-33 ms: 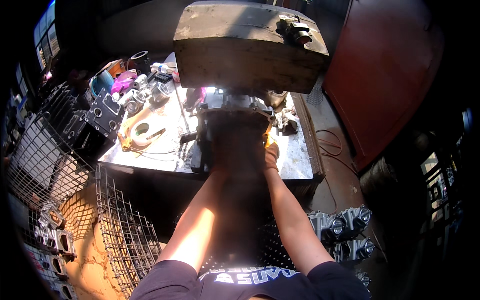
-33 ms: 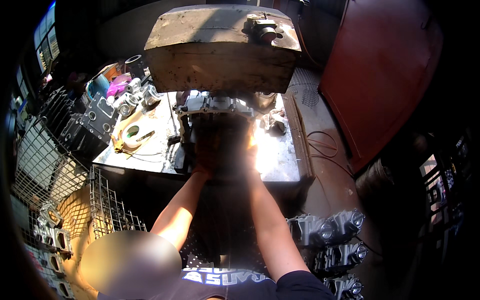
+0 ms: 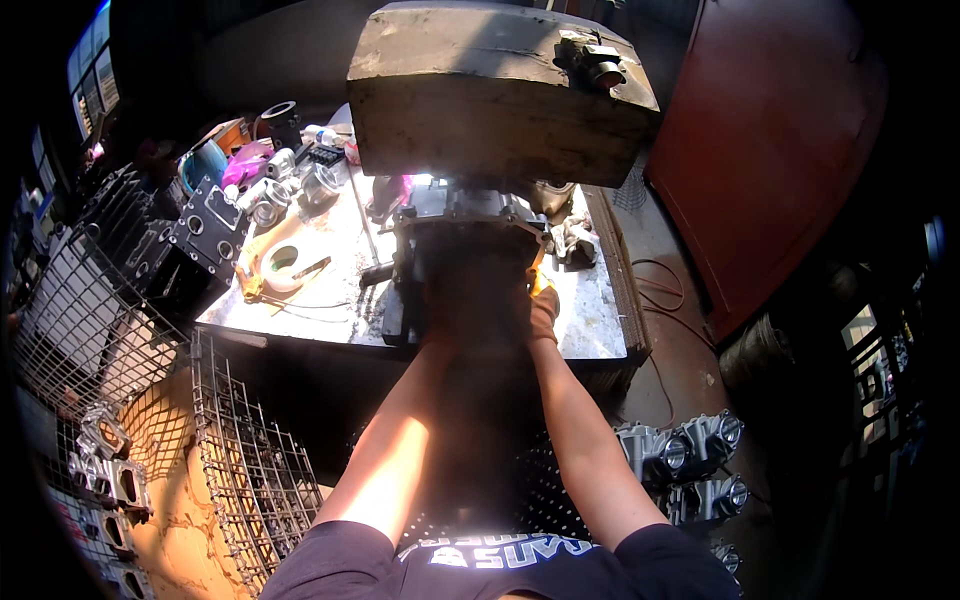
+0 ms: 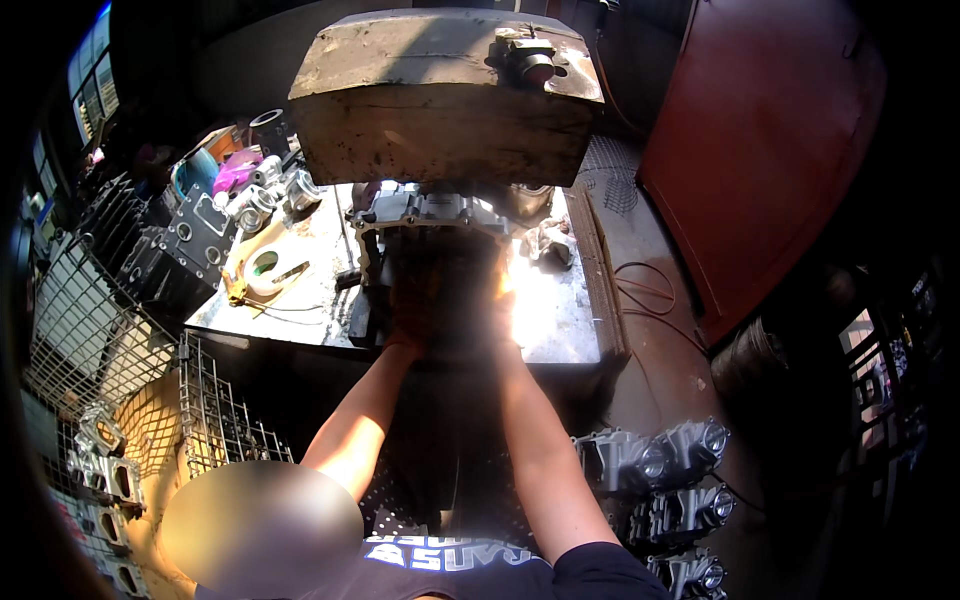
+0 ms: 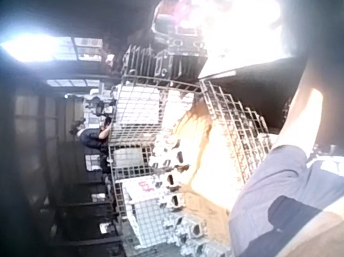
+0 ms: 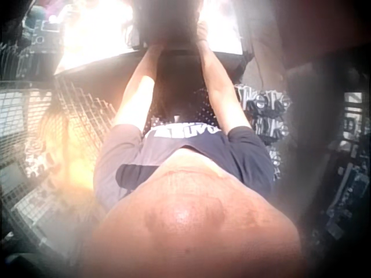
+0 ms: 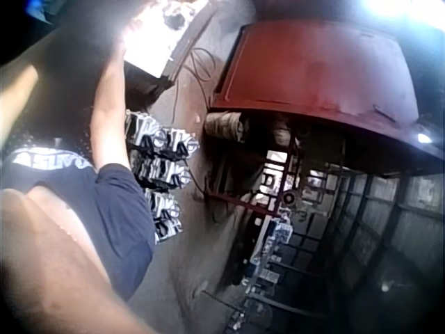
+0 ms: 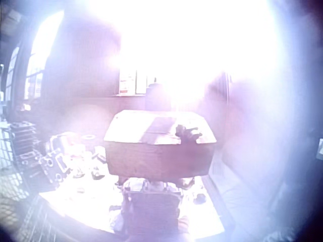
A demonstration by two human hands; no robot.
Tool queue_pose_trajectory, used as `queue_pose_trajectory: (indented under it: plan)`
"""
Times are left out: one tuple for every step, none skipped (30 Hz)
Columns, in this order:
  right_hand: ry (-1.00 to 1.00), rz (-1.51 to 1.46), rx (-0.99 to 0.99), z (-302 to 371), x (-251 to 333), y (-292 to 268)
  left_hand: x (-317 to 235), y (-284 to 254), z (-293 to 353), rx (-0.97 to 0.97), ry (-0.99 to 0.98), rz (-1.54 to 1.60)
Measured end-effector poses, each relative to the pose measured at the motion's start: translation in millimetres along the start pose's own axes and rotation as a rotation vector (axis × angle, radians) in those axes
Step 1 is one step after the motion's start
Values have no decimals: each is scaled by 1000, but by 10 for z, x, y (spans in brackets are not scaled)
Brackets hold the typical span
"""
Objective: The person holds a metal component inside a cleaning machine, then removes it and places it into a wire storage cage.
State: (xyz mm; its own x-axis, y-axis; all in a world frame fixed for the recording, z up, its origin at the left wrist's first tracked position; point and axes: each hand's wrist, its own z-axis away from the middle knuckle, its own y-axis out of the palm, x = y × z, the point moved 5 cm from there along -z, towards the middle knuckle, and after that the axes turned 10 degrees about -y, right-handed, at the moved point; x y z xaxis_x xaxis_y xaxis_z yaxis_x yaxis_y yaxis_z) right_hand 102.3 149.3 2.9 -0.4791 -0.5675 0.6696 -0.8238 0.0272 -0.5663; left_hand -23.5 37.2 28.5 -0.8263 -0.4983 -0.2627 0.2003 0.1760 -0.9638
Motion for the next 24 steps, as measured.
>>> queue_pose_trajectory:
  plan:
    - [18, -31, -4, 10, 4, 7, 15, 32, -11, 7, 8, -28]
    - [40, -58, -11, 28, 3, -12, -32, -26, 26, 4, 21, -40]
    - [60, -82, -19, 43, 9, -49, -98, -109, 73, 0, 35, -48]
    - [81, -106, -28, 61, 13, -86, -165, -201, 115, 13, 39, -52]
    - [98, -140, -31, 87, 48, -90, -211, -362, 187, 23, 33, -64]
    - [68, -138, -40, 93, 37, -61, -222, -434, 228, 33, 27, -75]
    - [42, -137, -50, 122, 24, -25, -187, -413, 226, 7, 23, -43]
    - [-38, -93, -72, 103, -68, 32, -165, -382, 207, -26, 26, -5]
    - [-111, -45, -93, 103, -102, 36, -180, -391, 214, -52, 32, 34]
    - [-69, -20, -62, 88, -190, 71, -196, -394, 210, -25, 17, 55]
    - [-21, 6, -31, 59, -239, 86, -246, -478, 228, 6, 3, 73]
    - [25, -20, -13, 66, -158, 75, -236, -537, 262, 31, -22, 89]
    - [72, -44, 5, 80, -78, 57, -136, -394, 183, -136, -13, 74]
    - [140, -90, -22, 113, 132, -163, -60, -23, -37, -296, 28, 70]
    - [85, -81, -42, 128, 154, -169, -93, -152, 6, -461, 53, 55]
    - [30, -67, -63, 144, 171, -186, -136, -121, -22, -298, 12, -1]
    - [-24, -51, -85, 160, 185, -208, -198, -90, -48, -135, -25, -58]
    - [-128, 172, 16, 117, -16, -34, -172, -191, -4, -74, -60, -45]
    - [-169, 243, -51, 181, -26, -168, -259, -185, -28, 2, -57, -19]
    - [-260, 250, -193, 286, 259, -349, -206, -160, -46, 22, -71, -14]
    - [-356, 246, -291, 459, 473, -452, -89, -166, -23, 6, -88, -17]
    - [-427, 227, -346, 689, 630, -530, 15, -157, -18, -34, -93, -23]
    - [-432, 134, -271, 937, 575, -647, -87, -71, -86, -76, -33, -17]
    - [-398, -37, -121, 1264, 493, -636, -66, -58, -92, -138, -4, -16]
